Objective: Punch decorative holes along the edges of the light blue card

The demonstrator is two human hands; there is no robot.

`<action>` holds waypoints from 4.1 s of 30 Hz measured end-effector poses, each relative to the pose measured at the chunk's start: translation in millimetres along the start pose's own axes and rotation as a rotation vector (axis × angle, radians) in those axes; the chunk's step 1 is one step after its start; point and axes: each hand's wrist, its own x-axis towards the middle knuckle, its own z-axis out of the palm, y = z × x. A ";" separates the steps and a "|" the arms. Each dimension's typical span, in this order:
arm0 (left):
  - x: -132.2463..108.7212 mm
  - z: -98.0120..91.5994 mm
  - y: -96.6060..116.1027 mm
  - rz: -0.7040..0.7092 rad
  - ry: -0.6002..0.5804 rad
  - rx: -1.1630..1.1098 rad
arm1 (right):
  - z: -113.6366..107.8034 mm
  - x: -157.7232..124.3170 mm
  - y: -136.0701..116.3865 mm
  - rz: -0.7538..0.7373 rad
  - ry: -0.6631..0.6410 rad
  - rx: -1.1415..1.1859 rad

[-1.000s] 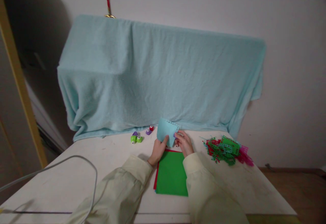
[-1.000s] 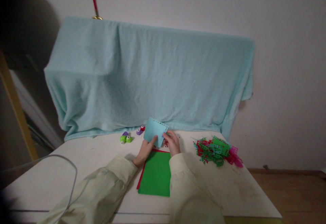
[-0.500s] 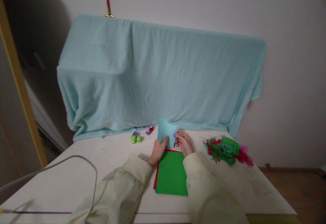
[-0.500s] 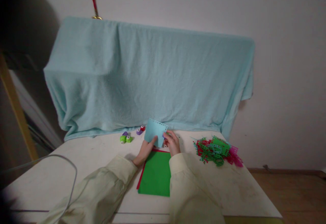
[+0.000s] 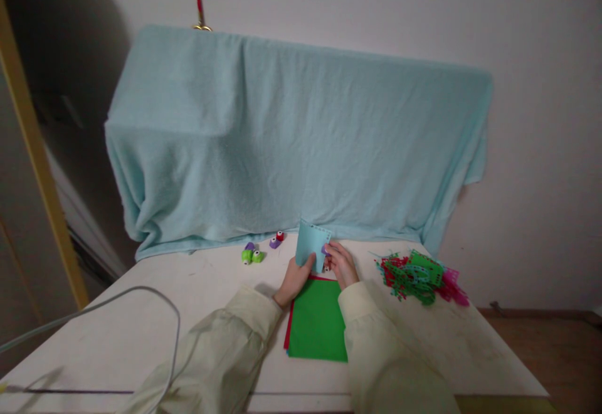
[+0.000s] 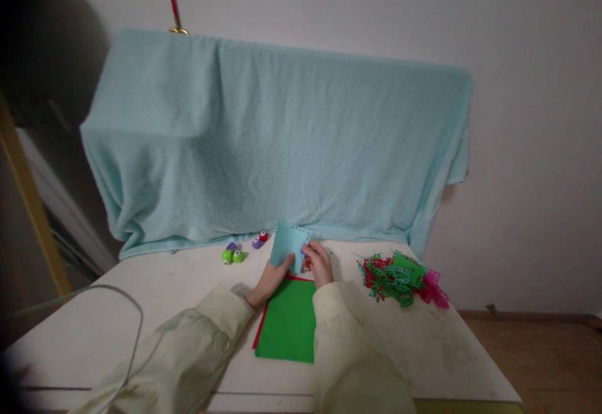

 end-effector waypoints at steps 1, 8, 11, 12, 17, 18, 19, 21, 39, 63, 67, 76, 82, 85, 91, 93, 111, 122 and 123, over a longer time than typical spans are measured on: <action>-0.1 0.0 0.2 -0.002 -0.001 0.001 | 0.0 0.0 0.0 -0.001 0.000 0.001; -0.3 0.6 2.4 -0.028 0.009 0.012 | 2.0 -2.0 -2.3 0.009 -0.005 0.008; -0.9 0.2 3.5 -0.025 0.005 0.011 | 2.4 -2.4 -2.5 0.017 0.006 0.007; -1.0 0.2 3.8 -0.024 0.004 0.010 | 2.4 -2.3 -2.4 0.015 0.005 0.006; -1.0 0.4 4.1 -0.036 0.014 0.025 | 1.6 -1.2 -1.3 0.006 -0.003 0.000; -1.0 0.4 4.1 -0.034 0.012 0.027 | 1.5 -1.1 -1.2 0.008 -0.002 -0.002; -1.1 0.2 4.1 -0.030 0.008 0.027 | 1.4 -1.0 -1.3 0.010 0.000 -0.004; -1.3 -0.1 4.5 -0.024 0.002 0.026 | 1.4 -1.2 -1.6 0.015 0.001 -0.008; -1.4 0.0 4.3 -0.015 0.007 0.060 | 1.5 -1.6 -2.5 0.014 -0.007 -0.024; -2.3 -0.4 7.2 -0.031 0.003 0.042 | 2.5 -2.4 -5.0 0.014 -0.008 -0.048; -1.2 0.3 4.7 -0.040 0.008 0.051 | 2.2 -2.2 -4.2 0.014 -0.001 -0.043; -1.8 -0.6 6.4 -0.027 0.000 0.047 | 1.1 -1.7 -3.5 0.009 -0.005 -0.056; -2.6 -1.3 9.1 -0.021 -0.013 0.041 | 0.9 -0.4 -2.4 0.010 0.004 -0.073; -2.4 -1.6 8.7 -0.031 -0.024 0.052 | 0.9 -0.1 -2.2 0.001 0.002 -0.078; -2.1 -1.2 6.7 -0.035 -0.022 0.049 | -0.7 0.9 0.0 -0.005 -0.003 -0.079; -2.2 -0.9 6.9 -0.041 -0.023 0.051 | -1.3 1.6 1.1 -0.005 -0.003 -0.084; 0.3 -0.7 1.5 -0.022 -0.023 0.033 | -0.8 0.3 0.5 -0.009 -0.001 -0.097; -0.2 -0.6 1.1 -0.034 -0.023 0.057 | -3.1 3.1 3.3 -0.012 -0.010 -0.105; 0.0 -0.4 0.7 -0.031 -0.023 0.059 | -3.0 3.0 3.2 -0.010 -0.010 -0.102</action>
